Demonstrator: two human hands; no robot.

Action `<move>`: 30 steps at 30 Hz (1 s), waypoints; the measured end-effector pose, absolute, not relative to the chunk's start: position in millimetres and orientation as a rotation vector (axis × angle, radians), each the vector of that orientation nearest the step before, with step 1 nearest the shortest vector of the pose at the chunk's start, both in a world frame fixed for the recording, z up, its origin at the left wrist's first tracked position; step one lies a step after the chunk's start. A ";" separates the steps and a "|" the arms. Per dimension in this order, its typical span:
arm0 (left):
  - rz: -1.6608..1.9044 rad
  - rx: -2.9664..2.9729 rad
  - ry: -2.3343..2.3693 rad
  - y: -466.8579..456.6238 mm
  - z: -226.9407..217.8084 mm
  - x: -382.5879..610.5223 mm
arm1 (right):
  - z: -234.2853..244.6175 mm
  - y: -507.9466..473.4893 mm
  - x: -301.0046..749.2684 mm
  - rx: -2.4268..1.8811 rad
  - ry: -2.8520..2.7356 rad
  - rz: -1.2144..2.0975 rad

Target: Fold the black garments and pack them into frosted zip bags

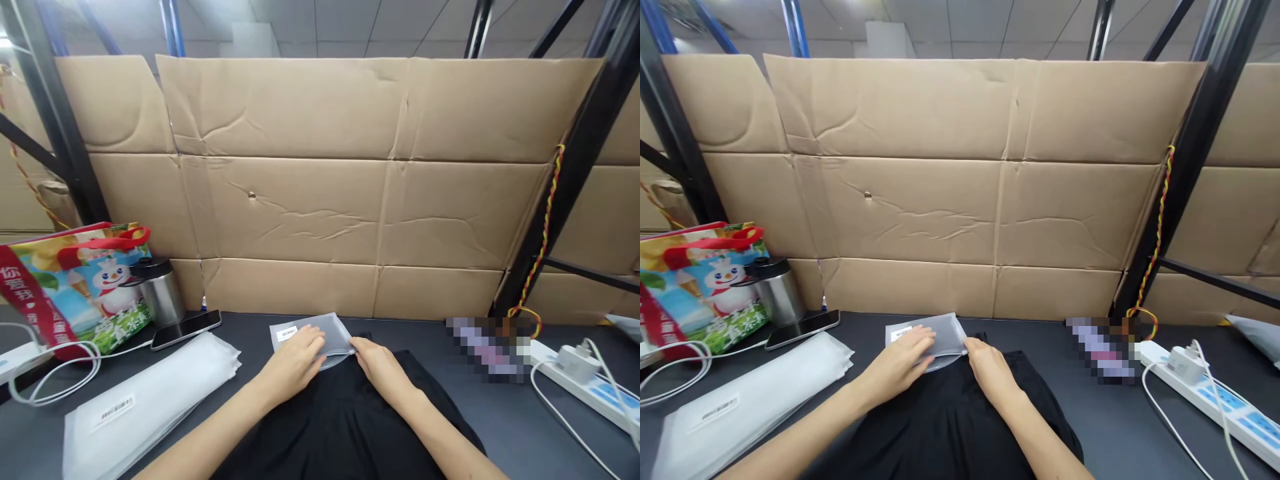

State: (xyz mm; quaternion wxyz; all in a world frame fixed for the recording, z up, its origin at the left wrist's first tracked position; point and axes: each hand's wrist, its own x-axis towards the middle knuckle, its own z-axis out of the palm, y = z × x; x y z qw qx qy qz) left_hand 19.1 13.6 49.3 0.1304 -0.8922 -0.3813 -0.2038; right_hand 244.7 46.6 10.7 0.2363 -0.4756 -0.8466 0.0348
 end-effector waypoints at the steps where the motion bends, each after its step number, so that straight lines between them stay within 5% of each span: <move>1: -0.556 -2.597 -1.103 19.9 47.4 32.4 | 11.4 46.3 244.5 -1.323 -2.312 0.087; 11: -0.364 -2.574 -1.104 45.0 21.8 89.3 | 17.8 39.3 242.3 -1.371 -2.346 -0.068; 22: -0.192 -2.509 -1.063 -6.5 35.2 -35.5 | 15.5 40.7 251.3 -1.382 -2.380 -0.199; 30: -0.540 -2.560 -1.382 8.5 38.0 -25.3 | 24.9 42.5 233.8 -1.159 -2.444 -0.315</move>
